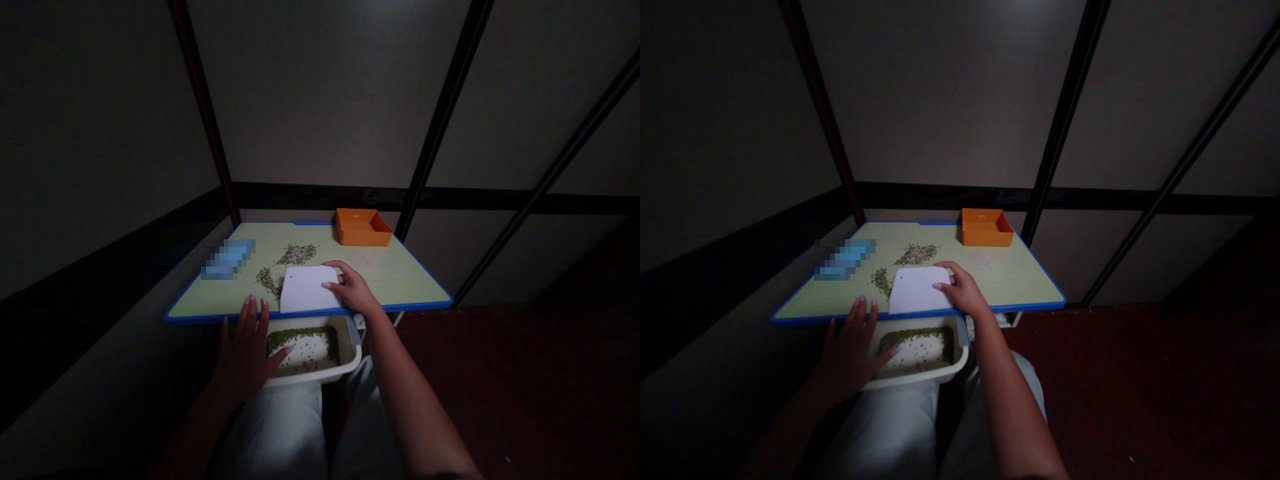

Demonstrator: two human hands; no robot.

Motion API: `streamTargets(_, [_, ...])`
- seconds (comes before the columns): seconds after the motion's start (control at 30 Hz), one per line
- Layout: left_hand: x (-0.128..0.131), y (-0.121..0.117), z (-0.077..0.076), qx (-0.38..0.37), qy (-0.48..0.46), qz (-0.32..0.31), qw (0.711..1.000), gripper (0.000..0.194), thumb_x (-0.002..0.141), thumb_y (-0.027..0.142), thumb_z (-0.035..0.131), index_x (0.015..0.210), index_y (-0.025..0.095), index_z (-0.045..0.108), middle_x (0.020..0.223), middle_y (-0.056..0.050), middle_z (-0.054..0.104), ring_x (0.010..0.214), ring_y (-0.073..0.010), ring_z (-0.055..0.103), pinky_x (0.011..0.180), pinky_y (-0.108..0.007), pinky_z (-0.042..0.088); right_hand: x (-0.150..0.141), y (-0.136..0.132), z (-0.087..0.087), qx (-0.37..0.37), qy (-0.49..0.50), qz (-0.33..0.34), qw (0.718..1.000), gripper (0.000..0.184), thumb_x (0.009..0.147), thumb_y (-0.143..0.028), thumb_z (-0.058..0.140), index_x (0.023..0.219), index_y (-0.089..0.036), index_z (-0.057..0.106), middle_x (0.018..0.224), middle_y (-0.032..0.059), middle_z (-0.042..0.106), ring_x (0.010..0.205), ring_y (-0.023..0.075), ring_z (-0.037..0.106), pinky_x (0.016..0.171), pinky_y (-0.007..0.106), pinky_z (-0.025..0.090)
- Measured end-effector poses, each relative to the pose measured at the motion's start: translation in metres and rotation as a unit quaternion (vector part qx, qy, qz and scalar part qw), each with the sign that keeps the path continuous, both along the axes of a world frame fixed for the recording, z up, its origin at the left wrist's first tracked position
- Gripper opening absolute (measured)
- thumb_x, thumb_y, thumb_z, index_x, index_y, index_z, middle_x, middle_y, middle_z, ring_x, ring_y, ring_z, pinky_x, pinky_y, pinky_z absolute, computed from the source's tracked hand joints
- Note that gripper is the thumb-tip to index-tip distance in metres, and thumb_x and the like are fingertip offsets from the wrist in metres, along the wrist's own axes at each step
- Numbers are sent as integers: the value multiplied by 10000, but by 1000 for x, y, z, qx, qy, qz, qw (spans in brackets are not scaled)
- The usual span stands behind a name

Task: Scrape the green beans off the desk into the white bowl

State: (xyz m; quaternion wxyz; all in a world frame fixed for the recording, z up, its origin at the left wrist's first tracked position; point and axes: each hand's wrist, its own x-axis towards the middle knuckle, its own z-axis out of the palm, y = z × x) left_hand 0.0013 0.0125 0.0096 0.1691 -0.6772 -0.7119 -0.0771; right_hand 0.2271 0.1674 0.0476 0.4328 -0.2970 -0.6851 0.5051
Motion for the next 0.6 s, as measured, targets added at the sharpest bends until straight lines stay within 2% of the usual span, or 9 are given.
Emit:
streamTargets(0.13, [0, 1, -2, -1, -4, 0, 1000, 881, 845, 567, 519, 1516, 36, 311, 1618, -276, 194, 1504, -394, 231, 1126, -696, 276, 0, 0, -1, -8, 8, 0, 1000, 535, 709, -333, 698, 1211, -195, 576, 578, -92, 449, 472, 92, 393, 442, 199, 263])
streamTargets(0.3, [-1, 2, -2, 1, -8, -1, 1000, 868, 843, 548, 524, 1519, 47, 310, 1619, -268, 195, 1507, -385, 224, 1128, -691, 276, -1, 3, -5, -4, 66, -63, 996, 551, 725, -341, 683, 1236, -198, 531, 630, -67, 519, 524, 117, 463, 489, 217, 332])
streamTargets(0.4, [-1, 3, -2, 8, -10, 0, 1000, 865, 828, 537, 539, 1508, 44, 335, 1609, -275, 215, 1497, -393, 250, 1120, -694, 288, -1, 4, -6, 10, 57, -91, 994, 534, 748, -333, 660, 1247, -191, 534, 664, -48, 538, 550, 126, 476, 499, 225, 334])
streamTargets(0.6, [-1, 2, -2, 20, -15, -1, 1000, 861, 816, 528, 543, 1506, 51, 348, 1605, -268, 229, 1491, -392, 267, 1112, -686, 309, -1, 1, -5, 63, 6, -37, 997, 435, 793, -300, 620, 1214, -193, 584, 791, 0, 583, 644, 139, 503, 563, 243, 370])
